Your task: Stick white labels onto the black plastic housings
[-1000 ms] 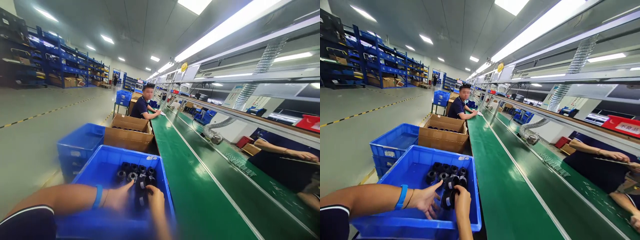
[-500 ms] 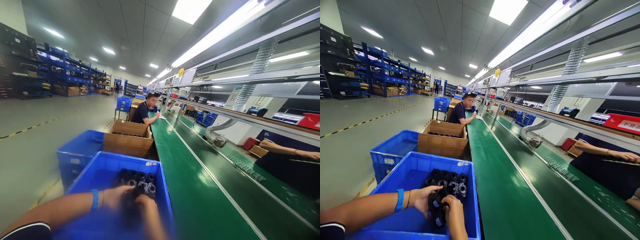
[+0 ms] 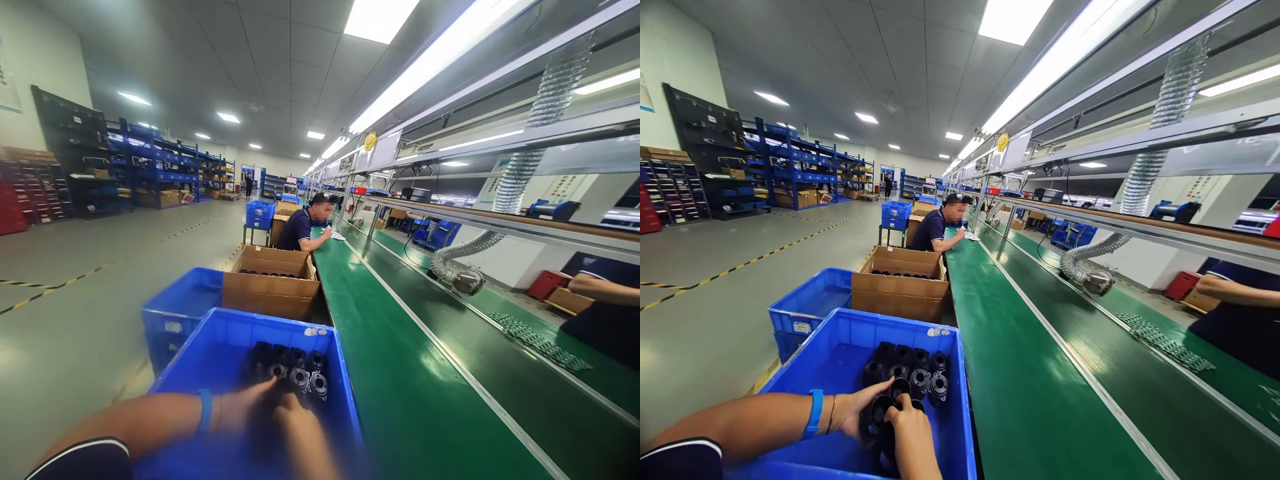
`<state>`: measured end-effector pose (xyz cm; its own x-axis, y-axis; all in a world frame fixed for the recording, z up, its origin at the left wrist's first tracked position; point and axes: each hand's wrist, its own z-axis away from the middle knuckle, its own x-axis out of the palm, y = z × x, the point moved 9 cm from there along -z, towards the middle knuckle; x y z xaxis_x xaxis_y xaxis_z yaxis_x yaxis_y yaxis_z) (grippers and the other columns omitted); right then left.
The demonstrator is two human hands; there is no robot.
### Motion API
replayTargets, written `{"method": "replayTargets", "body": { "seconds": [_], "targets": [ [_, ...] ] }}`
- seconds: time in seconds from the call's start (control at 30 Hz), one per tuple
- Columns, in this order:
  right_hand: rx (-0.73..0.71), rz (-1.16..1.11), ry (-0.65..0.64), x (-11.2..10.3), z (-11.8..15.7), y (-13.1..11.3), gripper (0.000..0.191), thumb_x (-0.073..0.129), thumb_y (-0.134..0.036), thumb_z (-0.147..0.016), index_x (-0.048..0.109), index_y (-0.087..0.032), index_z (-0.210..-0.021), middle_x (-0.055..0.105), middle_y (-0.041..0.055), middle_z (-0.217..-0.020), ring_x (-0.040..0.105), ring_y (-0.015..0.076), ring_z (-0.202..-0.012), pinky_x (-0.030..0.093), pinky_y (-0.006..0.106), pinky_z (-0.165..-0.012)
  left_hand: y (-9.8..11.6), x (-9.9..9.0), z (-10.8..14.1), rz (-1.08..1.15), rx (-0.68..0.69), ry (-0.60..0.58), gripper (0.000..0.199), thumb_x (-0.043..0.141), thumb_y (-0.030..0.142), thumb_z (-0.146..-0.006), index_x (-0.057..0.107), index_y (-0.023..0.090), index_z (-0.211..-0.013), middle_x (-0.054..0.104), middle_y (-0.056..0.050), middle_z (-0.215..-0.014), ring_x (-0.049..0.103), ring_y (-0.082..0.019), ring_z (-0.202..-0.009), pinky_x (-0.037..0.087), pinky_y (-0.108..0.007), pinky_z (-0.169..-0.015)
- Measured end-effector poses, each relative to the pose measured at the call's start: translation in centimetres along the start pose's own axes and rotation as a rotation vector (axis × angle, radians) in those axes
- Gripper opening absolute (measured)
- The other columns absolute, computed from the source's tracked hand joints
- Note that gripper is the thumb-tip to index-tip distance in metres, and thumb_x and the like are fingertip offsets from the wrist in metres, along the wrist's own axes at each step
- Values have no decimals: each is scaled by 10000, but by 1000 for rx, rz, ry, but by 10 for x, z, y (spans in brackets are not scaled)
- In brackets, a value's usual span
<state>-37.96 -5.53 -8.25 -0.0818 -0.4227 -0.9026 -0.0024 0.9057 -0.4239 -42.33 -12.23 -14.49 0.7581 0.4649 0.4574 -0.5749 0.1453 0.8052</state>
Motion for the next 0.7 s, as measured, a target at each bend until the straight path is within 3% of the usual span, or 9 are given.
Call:
{"method": "replayTargets", "body": {
  "seconds": [0.17, 0.3, 0.4, 0.53, 0.6, 0.7],
  "targets": [
    [15, 52, -46, 7, 2, 2, 606, 508, 41, -772, 639, -374, -1194, 600, 13, -1249, 708, 182, -841, 474, 208, -676, -6, -21, 3, -152, -3, 131, 713, 526, 880, -631, 650, 192, -769, 696, -87, -751, 666, -262, -734, 528, -394, -760],
    [8, 107, -79, 11, 1, 3, 769, 448, 116, -716, 551, -381, -1294, 583, 24, -1239, 709, 187, -840, 464, 213, -672, 11, -58, 20, -340, 23, 308, 791, 442, 903, -661, 666, 166, -838, 711, -95, -798, 675, -249, -724, 540, -370, -713],
    [23, 136, -110, 16, -1, 6, 773, 429, 136, -703, 555, -348, -1293, 607, 45, -1178, 714, 207, -802, 455, 226, -639, 44, -100, 48, -543, 66, 538, 725, 399, 798, -810, 649, 153, -1025, 707, -89, -948, 675, -237, -832, 538, -383, -772],
    [16, 139, -121, 16, -3, 5, 788, 438, 152, -683, 557, -336, -1291, 591, 53, -1208, 710, 216, -859, 454, 228, -658, 95, -147, 91, -894, 133, 959, 484, 533, 503, -922, 527, 163, -1267, 570, -115, -1263, 565, -264, -1130, 450, -500, -979],
    [5, 133, -112, 13, -2, 3, 795, 443, 160, -675, 553, -329, -1293, 581, 54, -1223, 702, 212, -901, 457, 224, -683, 107, -155, 100, -1051, 134, 1112, 486, 578, 440, -912, 494, 182, -1316, 491, -120, -1363, 491, -297, -1226, 401, -549, -1028],
    [-7, 129, -90, 8, -1, -1, 759, 459, 165, -685, 574, -310, -1265, 587, 50, -1207, 699, 196, -915, 460, 214, -703, 107, -153, 93, -1219, 99, 1240, 461, 605, 387, -906, 508, 183, -1308, 485, -117, -1374, 476, -306, -1247, 399, -560, -1035]
  ]
}}
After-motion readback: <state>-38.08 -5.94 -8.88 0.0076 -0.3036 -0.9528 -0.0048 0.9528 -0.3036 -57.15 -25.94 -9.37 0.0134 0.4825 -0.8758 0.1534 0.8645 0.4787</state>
